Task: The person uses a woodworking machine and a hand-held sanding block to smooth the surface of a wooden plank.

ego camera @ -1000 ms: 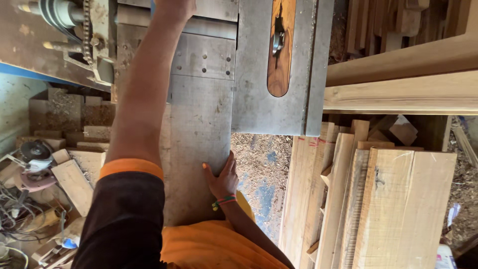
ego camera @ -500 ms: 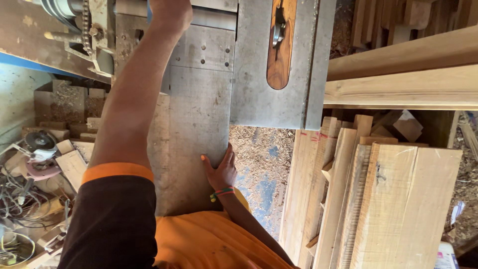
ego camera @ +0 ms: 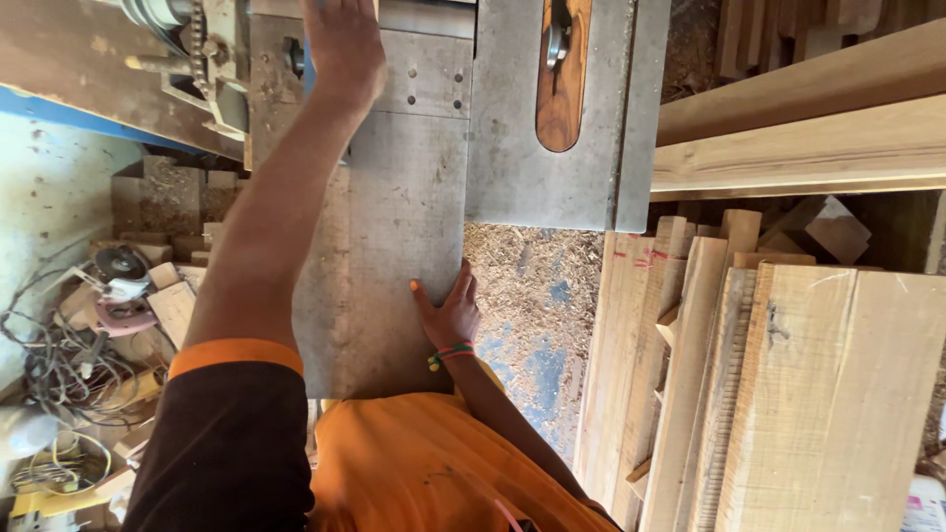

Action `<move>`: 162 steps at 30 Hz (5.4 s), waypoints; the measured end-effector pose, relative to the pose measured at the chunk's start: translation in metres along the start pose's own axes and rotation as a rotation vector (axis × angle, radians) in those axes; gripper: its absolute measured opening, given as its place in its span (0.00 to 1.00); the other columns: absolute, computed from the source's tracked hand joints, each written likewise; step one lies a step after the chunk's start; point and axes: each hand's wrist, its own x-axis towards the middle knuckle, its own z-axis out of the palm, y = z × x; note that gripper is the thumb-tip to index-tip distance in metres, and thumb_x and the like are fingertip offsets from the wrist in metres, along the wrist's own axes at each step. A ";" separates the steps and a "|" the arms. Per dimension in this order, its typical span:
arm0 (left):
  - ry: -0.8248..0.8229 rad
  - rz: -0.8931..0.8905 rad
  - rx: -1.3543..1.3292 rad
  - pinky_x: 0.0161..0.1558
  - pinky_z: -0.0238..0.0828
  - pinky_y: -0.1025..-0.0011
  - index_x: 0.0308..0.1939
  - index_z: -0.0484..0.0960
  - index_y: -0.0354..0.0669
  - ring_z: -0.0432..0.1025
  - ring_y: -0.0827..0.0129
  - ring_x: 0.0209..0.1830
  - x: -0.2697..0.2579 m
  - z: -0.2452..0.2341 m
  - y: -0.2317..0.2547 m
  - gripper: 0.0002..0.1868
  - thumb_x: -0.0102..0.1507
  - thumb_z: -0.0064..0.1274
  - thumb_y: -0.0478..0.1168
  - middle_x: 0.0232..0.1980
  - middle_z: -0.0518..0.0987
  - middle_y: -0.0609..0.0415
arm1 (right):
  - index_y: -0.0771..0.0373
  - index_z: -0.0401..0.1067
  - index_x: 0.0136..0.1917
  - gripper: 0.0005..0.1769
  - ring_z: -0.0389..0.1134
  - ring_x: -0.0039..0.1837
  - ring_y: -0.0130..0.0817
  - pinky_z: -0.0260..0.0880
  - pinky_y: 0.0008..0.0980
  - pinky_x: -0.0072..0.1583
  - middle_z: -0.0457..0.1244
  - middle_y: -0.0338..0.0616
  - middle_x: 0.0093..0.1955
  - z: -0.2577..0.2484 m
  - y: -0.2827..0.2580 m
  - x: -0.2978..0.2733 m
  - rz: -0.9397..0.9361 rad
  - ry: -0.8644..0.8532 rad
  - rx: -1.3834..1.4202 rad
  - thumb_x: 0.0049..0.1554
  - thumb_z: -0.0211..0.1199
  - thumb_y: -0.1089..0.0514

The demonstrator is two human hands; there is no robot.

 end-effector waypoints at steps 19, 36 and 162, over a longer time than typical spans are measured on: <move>-0.192 -0.035 -0.203 0.72 0.12 0.28 0.82 0.41 0.32 0.24 0.41 0.84 -0.132 -0.061 0.013 0.49 0.60 0.46 0.37 0.86 0.37 0.40 | 0.61 0.48 0.79 0.58 0.70 0.57 0.63 0.73 0.59 0.55 0.59 0.61 0.69 0.005 0.005 0.006 0.001 0.015 0.001 0.50 0.68 0.29; -0.054 -0.097 -0.537 0.63 0.56 0.28 0.81 0.47 0.38 0.49 0.28 0.76 -0.256 -0.095 0.029 0.50 0.59 0.55 0.35 0.84 0.39 0.47 | 0.64 0.55 0.76 0.52 0.69 0.62 0.62 0.69 0.54 0.62 0.65 0.64 0.64 0.017 0.041 0.023 -0.087 0.035 -0.029 0.54 0.65 0.29; 0.015 0.126 -0.626 0.23 0.78 0.72 0.76 0.51 0.22 0.77 0.58 0.28 -1.171 -0.190 0.146 0.41 0.61 0.50 0.29 0.79 0.47 0.19 | 0.63 0.61 0.73 0.47 0.64 0.67 0.44 0.71 0.40 0.67 0.63 0.47 0.61 0.043 0.282 -0.679 0.153 -0.732 1.022 0.53 0.65 0.29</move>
